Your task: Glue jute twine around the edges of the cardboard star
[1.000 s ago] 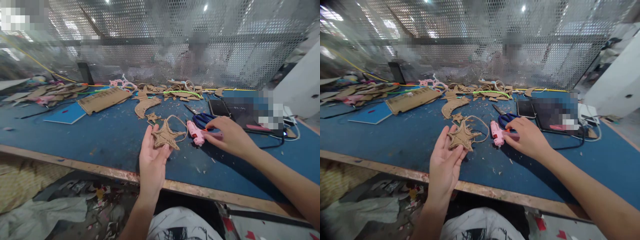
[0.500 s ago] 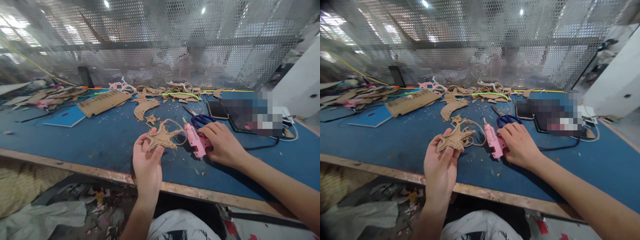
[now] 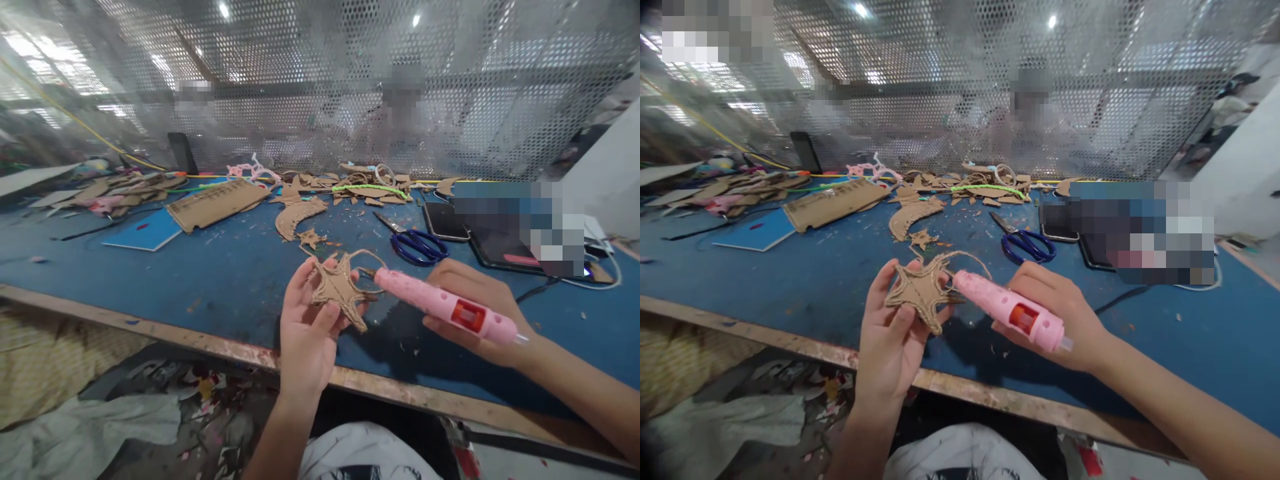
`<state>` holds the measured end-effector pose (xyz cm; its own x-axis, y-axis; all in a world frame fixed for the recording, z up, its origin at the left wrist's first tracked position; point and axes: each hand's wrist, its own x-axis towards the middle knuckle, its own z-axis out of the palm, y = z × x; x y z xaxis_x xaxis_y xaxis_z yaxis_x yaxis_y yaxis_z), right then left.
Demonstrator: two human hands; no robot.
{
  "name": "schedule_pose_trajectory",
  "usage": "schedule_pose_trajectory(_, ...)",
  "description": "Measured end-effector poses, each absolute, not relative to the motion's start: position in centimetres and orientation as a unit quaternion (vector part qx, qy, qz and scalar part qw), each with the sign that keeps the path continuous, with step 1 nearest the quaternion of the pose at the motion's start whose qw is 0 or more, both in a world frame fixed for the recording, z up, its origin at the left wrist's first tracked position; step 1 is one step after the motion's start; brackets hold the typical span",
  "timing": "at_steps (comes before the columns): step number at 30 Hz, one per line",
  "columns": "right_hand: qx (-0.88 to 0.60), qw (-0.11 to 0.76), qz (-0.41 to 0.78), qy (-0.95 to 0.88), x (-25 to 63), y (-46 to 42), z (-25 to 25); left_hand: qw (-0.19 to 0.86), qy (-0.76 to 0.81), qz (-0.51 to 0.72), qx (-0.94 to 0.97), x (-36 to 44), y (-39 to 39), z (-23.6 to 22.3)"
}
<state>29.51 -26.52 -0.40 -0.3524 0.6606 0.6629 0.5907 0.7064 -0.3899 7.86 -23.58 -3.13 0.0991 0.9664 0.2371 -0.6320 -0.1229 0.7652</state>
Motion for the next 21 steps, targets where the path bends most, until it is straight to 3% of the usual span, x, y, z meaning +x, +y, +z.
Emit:
schedule_pose_trajectory(13,-0.385,0.403,0.013,-0.83,29.58,-26.51,-0.59,0.54,0.278,0.648,0.46,8.29,-23.75,-3.64)
schedule_pose_trajectory(21,-0.392,0.383,0.001,-0.836,29.85,-26.56,-0.86,0.538,0.253,0.647,0.477,8.11,-23.65,-3.98)
